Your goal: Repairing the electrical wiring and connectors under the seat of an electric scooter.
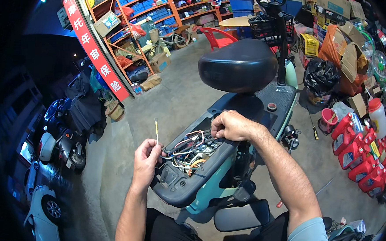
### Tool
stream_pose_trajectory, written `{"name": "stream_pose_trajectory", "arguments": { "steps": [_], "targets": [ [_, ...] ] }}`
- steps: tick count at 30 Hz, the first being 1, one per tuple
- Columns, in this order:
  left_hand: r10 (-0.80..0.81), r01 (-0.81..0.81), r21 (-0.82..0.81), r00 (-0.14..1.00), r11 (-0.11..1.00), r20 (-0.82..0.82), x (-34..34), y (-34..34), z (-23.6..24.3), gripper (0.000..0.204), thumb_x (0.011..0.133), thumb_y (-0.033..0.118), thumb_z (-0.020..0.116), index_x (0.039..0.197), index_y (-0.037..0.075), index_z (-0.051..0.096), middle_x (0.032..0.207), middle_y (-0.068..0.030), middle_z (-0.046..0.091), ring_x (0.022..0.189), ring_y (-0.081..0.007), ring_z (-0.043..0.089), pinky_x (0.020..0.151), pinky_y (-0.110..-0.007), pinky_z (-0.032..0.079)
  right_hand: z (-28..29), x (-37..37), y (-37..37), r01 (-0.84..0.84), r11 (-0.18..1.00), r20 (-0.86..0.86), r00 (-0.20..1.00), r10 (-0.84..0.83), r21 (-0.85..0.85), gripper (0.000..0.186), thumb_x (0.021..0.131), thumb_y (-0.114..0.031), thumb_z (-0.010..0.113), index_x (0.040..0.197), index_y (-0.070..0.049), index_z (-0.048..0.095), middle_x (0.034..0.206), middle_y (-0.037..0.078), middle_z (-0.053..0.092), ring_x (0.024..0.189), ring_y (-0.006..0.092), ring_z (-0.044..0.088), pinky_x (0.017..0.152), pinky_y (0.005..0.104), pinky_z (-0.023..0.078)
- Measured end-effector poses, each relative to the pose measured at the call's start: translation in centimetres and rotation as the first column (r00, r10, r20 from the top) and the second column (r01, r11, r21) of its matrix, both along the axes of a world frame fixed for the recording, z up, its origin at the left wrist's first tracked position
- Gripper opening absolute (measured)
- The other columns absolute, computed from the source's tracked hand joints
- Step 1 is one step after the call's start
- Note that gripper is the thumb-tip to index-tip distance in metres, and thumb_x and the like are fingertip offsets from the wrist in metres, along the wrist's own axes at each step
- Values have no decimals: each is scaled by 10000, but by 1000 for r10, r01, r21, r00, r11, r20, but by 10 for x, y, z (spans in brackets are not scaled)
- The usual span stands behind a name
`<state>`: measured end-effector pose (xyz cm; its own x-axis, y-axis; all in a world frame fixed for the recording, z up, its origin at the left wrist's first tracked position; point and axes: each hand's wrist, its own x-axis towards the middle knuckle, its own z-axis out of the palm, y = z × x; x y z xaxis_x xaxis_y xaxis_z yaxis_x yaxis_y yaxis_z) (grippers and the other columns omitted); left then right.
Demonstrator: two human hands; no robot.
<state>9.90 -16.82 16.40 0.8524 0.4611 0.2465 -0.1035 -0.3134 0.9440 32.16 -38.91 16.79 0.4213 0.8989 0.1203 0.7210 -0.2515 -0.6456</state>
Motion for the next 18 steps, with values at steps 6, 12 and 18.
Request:
{"name": "stream_pose_trajectory", "arguments": {
  "steps": [6, 12, 18],
  "targets": [
    [-2, 2, 10, 1000, 1000, -20, -1, 4, -2, 125, 996, 171, 606, 1007, 47, 612, 791, -4, 652, 639, -38, 513, 586, -191, 401, -3, 6, -1, -51, 999, -42, 998, 51, 9, 132, 845, -75, 742, 973, -50, 756, 937, 110, 757, 942, 219, 724, 858, 351, 559],
    [3, -3, 21, 1000, 1000, -29, 0, 2, -1, 135, 998, 179, 607, 1013, 45, 614, 792, -3, 653, 640, -39, 513, 586, -192, 403, 4, -1, 5, -19, 997, 51, 998, 24, -81, 131, 834, -101, 732, 957, -59, 749, 929, 108, 752, 939, 235, 718, 861, 376, 548],
    [6, -6, 30, 1000, 1000, -16, 0, 2, -2, 138, 1000, 172, 608, 1009, 34, 615, 795, -8, 650, 645, -41, 513, 597, -199, 420, 8, 2, 10, -33, 987, 123, 991, 53, -155, 134, 832, -131, 721, 946, -60, 737, 922, 100, 748, 920, 250, 710, 869, 387, 533]
  ]
}}
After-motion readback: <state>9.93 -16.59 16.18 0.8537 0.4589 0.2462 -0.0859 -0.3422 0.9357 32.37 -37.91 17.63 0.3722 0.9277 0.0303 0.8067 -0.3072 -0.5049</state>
